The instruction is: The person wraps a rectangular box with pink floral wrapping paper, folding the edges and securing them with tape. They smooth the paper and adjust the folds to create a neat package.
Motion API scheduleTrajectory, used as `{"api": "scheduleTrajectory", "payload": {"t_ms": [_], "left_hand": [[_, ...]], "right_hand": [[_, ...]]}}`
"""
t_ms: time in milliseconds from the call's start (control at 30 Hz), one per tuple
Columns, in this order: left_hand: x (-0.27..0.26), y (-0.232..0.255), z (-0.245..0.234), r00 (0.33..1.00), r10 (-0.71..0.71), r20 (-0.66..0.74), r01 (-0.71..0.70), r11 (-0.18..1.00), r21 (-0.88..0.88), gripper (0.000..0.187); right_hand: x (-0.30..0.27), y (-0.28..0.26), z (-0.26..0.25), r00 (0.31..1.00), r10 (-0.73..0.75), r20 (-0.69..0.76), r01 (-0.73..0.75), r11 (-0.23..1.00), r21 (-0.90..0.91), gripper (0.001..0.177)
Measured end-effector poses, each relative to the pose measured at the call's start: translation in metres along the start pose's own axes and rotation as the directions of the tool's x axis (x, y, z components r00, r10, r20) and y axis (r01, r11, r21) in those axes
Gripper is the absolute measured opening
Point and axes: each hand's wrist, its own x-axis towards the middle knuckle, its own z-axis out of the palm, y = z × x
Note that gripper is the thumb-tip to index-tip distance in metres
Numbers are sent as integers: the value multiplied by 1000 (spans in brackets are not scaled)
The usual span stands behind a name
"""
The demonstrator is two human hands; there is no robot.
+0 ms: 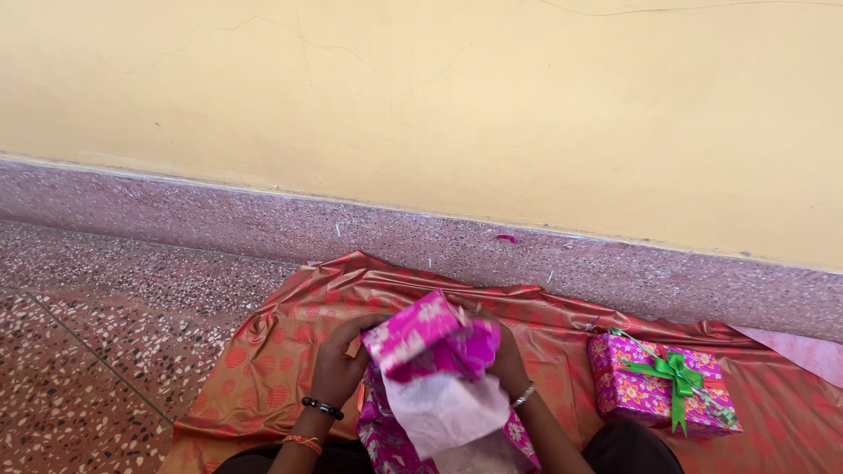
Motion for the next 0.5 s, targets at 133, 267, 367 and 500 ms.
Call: {"api": "scheduleTrajectory", "payload": {"t_ms": [133,267,367,500], "left_hand": [[-4,2,-3,989,-141,52,145,986,-83,37],[-13,6,-1,996,-92,18,94,984,-151,36],[-20,5,0,996,-93,10,93,980,-178,34],[-30,3,0,985,-171,-6,167,968,-190,35]], "right_hand": [[-11,-31,-20,998,56,18,-56,998,-5,60],[-8,-55,-34,998,-57,29,59,994,-88,35],[4,-74,-43,999,25,-30,-27,996,-80,27],[16,-115,-58,969,222,105,-229,971,68,34]]}}
